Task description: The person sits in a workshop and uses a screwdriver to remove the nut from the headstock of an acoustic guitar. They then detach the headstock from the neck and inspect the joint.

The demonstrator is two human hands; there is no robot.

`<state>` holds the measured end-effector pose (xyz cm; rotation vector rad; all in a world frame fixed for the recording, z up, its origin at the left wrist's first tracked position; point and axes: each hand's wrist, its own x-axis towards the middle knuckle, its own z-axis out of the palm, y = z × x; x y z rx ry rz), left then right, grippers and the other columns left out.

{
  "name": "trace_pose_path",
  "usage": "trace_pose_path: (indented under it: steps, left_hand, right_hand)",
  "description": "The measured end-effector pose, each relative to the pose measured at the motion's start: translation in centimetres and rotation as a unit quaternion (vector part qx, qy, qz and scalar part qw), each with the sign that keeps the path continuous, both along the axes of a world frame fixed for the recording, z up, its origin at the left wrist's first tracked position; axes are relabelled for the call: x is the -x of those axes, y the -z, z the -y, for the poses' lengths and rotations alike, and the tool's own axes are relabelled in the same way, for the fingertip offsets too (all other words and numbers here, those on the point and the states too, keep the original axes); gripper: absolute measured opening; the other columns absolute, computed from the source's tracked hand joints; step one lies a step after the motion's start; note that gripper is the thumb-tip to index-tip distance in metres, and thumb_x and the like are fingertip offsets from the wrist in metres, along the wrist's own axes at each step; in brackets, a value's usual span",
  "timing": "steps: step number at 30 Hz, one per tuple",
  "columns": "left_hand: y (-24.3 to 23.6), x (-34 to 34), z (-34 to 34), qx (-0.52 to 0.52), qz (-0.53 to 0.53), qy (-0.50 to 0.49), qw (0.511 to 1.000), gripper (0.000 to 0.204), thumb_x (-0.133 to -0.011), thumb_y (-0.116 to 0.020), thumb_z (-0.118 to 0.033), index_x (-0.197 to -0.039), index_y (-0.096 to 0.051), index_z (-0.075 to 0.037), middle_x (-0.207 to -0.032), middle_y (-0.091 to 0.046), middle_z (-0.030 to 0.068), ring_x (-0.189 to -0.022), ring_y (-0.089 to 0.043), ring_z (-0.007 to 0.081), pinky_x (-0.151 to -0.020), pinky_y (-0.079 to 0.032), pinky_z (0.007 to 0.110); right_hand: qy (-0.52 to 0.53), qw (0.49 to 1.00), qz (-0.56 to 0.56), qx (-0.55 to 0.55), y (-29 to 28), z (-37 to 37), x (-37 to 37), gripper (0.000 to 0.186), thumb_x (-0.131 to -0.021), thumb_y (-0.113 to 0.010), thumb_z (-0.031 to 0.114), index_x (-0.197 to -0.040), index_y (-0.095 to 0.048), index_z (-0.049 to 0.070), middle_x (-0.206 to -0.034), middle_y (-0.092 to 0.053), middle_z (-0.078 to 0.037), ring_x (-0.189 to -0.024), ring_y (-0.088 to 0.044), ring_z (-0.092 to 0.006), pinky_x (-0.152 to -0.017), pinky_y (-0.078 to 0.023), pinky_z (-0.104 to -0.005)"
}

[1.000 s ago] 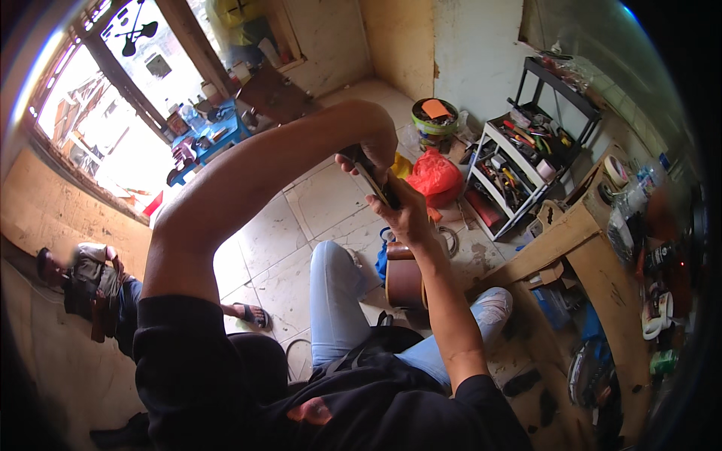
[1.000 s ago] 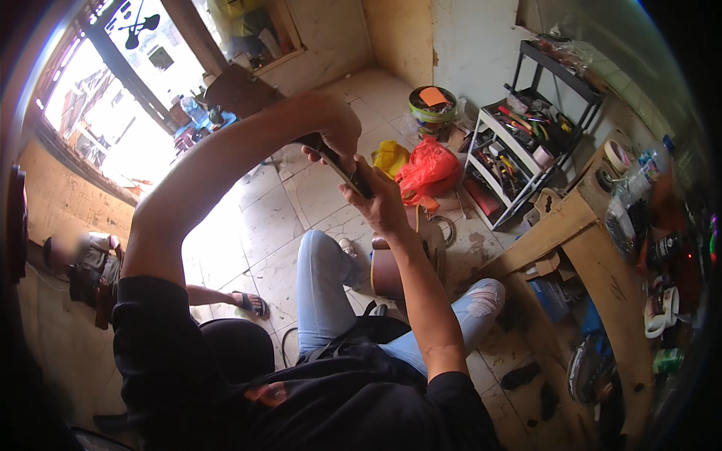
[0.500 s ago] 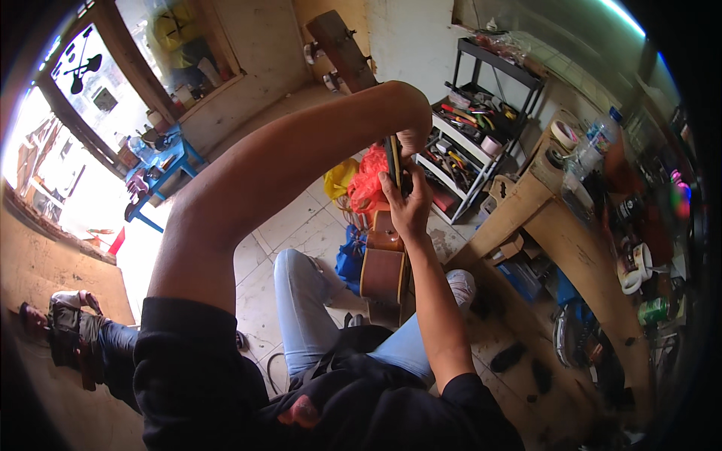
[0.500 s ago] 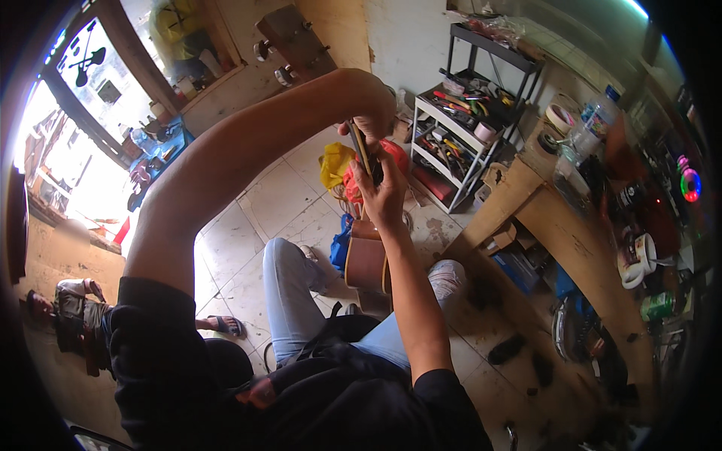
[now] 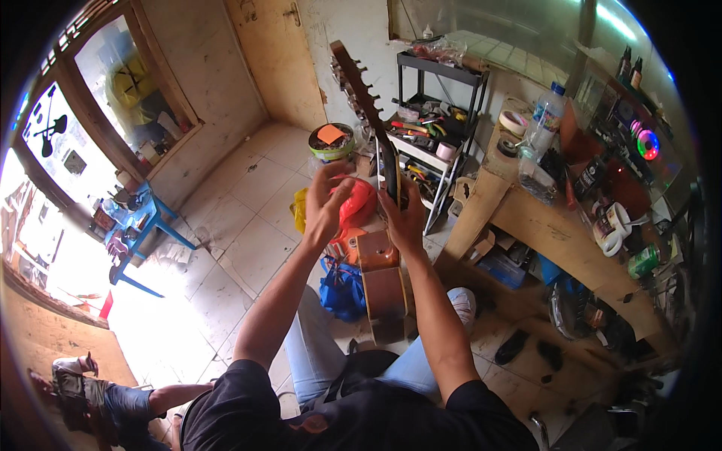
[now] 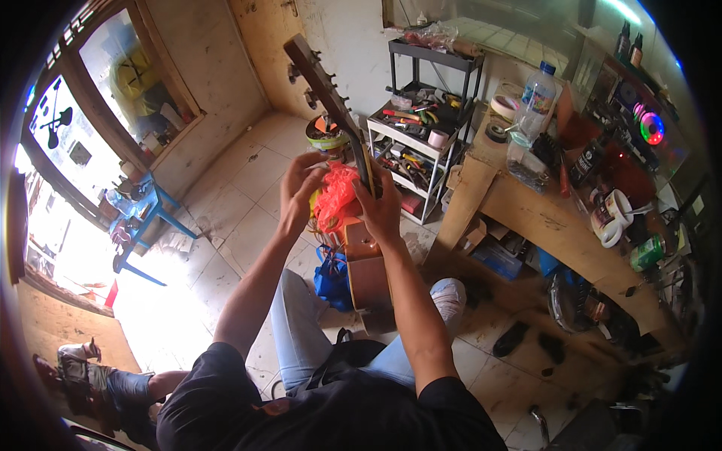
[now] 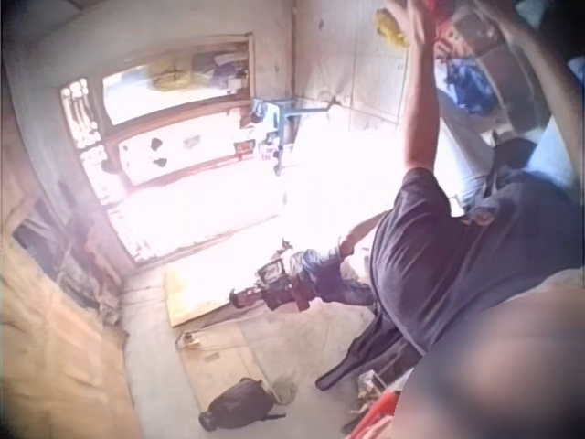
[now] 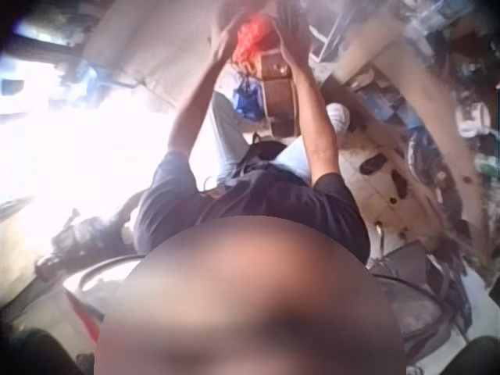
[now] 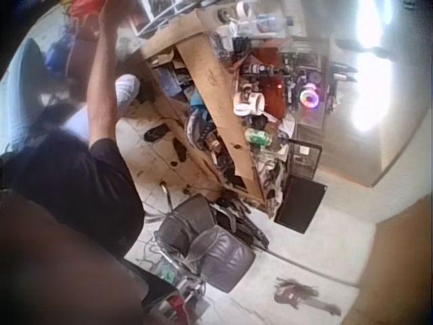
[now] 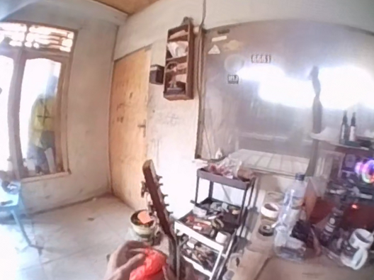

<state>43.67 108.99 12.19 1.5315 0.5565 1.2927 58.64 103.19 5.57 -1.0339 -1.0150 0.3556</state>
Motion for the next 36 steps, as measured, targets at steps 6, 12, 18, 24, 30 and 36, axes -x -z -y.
trace_pose_path:
  steps: [6,12,18,24,30,36]
  left_hand:
    - [-1.2,-5.3,-3.7,0.028,0.03,0.325,0.945,0.062,-0.098,-0.065,-0.038,-0.143,-0.048,0.001,-0.128,-0.062,0.0118,-0.118,-0.058,0.0199,-0.103,-0.045,0.036]
    - [-0.7,-7.8,-4.5,0.074,0.016,0.432,0.899,0.049,-0.093,-0.073,-0.035,-0.126,-0.057,-0.002,-0.111,-0.069,0.0074,-0.088,-0.064,0.0145,-0.075,-0.051,0.028]
    - [0.0,-9.8,-3.4,0.063,0.089,0.436,0.893,0.03,-0.094,-0.074,-0.031,-0.108,-0.06,-0.009,-0.09,-0.062,-0.0047,-0.082,-0.058,0.0067,-0.075,-0.047,0.023]
    - [1.0,-10.9,-3.3,0.084,0.125,0.465,0.872,0.03,-0.093,-0.074,-0.033,-0.106,-0.061,-0.01,-0.093,-0.064,-0.0063,-0.085,-0.06,0.0052,-0.077,-0.048,0.023]
    - [2.3,-10.6,-3.2,0.132,0.153,0.429,0.88,0.025,-0.095,-0.07,-0.027,-0.106,-0.066,-0.005,-0.103,-0.068,-0.0009,-0.097,-0.061,0.0098,-0.089,-0.046,0.027]
    - [2.7,-9.9,-3.1,0.09,0.206,0.306,0.925,0.029,-0.107,-0.048,-0.028,-0.112,-0.063,-0.003,-0.104,-0.066,-0.0002,-0.095,-0.058,0.0091,-0.091,-0.043,0.025]
  right_hand:
    - [0.009,0.998,0.014,-0.06,-0.5,0.5,-0.4,0.044,-0.096,-0.072,0.016,-0.134,-0.056,0.001,-0.11,-0.068,-0.007,-0.099,-0.063,-0.0117,-0.089,-0.05,-0.0289]
    - [0.004,1.0,0.026,-0.015,-0.4,1.7,-1.8,0.033,-0.096,-0.072,0.013,-0.126,-0.06,0.004,-0.106,-0.068,-0.004,-0.097,-0.064,-0.0111,-0.089,-0.051,-0.0289]
    - [-0.109,0.982,0.124,0.086,-5.0,6.6,-9.6,0.04,-0.085,-0.061,0.009,-0.123,-0.063,-0.003,-0.109,-0.071,-0.01,-0.104,-0.066,-0.0181,-0.097,-0.049,-0.0331]
    - [-0.202,0.967,0.154,0.007,-15.5,4.8,-8.2,0.073,-0.078,-0.07,0.011,-0.147,-0.046,0.001,-0.137,-0.058,-0.014,-0.129,-0.053,-0.0222,-0.11,-0.04,-0.0363]
    - [-0.165,0.963,0.195,0.089,-16.2,0.4,-5.3,0.064,-0.084,-0.077,0.005,-0.142,-0.05,0.004,-0.105,-0.068,-0.004,-0.096,-0.062,-0.0115,-0.088,-0.05,-0.0278]
    - [-0.022,0.979,0.201,0.035,-13.2,-4.7,-3.2,0.025,-0.088,-0.073,0.019,-0.104,-0.061,0.004,-0.073,-0.063,-0.006,-0.062,-0.058,-0.0151,-0.061,-0.047,-0.0344]
